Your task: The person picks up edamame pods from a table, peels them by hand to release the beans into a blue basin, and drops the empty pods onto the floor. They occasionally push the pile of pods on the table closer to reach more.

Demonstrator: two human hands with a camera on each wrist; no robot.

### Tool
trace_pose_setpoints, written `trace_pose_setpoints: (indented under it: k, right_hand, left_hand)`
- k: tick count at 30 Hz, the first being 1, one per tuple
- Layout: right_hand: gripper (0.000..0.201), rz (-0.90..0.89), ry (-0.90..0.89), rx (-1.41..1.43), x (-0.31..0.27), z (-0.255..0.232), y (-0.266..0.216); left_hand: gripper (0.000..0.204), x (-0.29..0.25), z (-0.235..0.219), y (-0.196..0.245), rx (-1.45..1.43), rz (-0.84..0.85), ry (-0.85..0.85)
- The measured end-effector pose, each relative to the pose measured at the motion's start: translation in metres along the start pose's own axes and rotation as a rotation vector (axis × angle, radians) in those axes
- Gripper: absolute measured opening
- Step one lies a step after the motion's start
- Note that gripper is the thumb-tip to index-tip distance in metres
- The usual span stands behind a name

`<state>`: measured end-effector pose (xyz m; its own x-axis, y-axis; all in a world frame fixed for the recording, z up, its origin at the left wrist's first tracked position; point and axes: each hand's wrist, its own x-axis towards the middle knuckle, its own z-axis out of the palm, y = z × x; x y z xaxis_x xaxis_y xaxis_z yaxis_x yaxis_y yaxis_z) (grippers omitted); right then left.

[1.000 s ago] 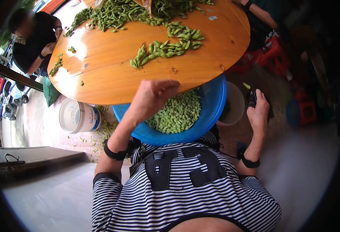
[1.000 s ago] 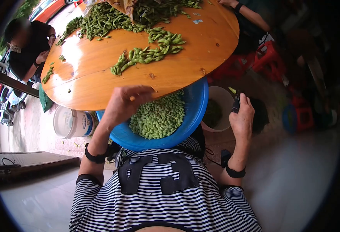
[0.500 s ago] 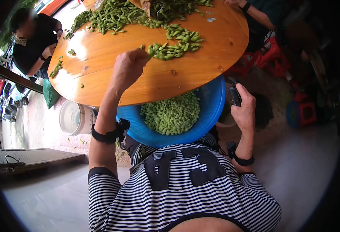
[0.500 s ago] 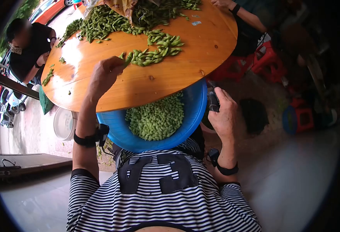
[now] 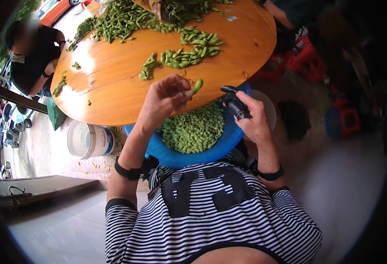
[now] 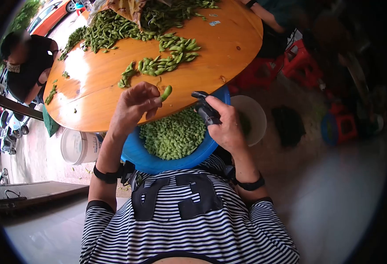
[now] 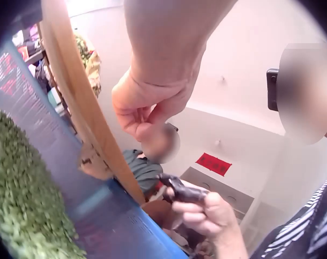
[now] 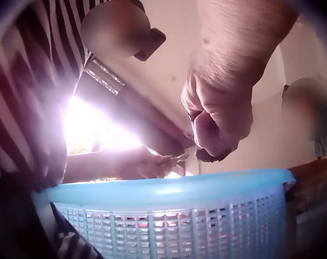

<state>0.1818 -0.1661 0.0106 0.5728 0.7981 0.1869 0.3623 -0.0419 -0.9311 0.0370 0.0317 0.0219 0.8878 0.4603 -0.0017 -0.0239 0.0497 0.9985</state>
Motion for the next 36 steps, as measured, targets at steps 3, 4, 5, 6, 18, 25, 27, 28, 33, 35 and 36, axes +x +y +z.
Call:
trace_pose_setpoints:
  k: [3,4,5,6,18,25,27,28,33,35,36]
  right_hand:
    - [0.037,0.255,-0.22,0.586,0.006,0.008,-0.006]
    - [0.037,0.258,-0.216,0.585,0.007,0.011,-0.007]
    - [0.036,0.269,-0.253,0.707,0.008,0.013,-0.007]
    - [0.034,0.278,-0.292,0.83,0.008,0.014,-0.007]
    - [0.032,0.27,-0.353,0.934,0.006,0.014,0.003]
    - [0.038,0.325,-0.308,1.092,0.0,0.014,0.013]
    - [0.039,0.353,-0.357,1.122,0.002,0.012,0.017]
    - [0.04,0.38,-0.406,1.151,0.002,0.012,0.018]
    - [0.039,0.377,-0.395,1.209,0.002,0.012,0.009]
    - [0.039,0.341,-0.389,1.157,0.002,0.011,0.01]
    - [0.039,0.297,-0.363,1.058,0.0,0.01,0.014]
  left_hand:
    - [0.007,-0.009,0.025,-0.008,-0.216,-0.019,0.027]
    - [0.007,-0.009,0.03,-0.012,-0.219,-0.022,0.023]
    - [0.006,-0.009,0.034,-0.018,-0.239,0.011,0.04]
    - [0.005,-0.009,0.037,-0.023,-0.258,0.045,0.059]
    - [0.007,-0.017,0.056,-0.034,0.097,0.258,0.27]
    - [0.008,-0.023,0.047,-0.026,0.039,0.2,0.102]
    - [0.009,-0.021,0.039,-0.029,-0.189,0.127,0.045]
    - [0.01,-0.019,0.037,-0.032,-0.415,0.052,-0.012]
    - [0.01,-0.015,0.035,-0.043,-0.84,0.013,-0.21]
    - [0.017,-0.015,0.04,-0.035,-0.723,-0.092,-0.08]
    - [0.017,-0.016,0.042,-0.03,-0.722,-0.092,-0.08]
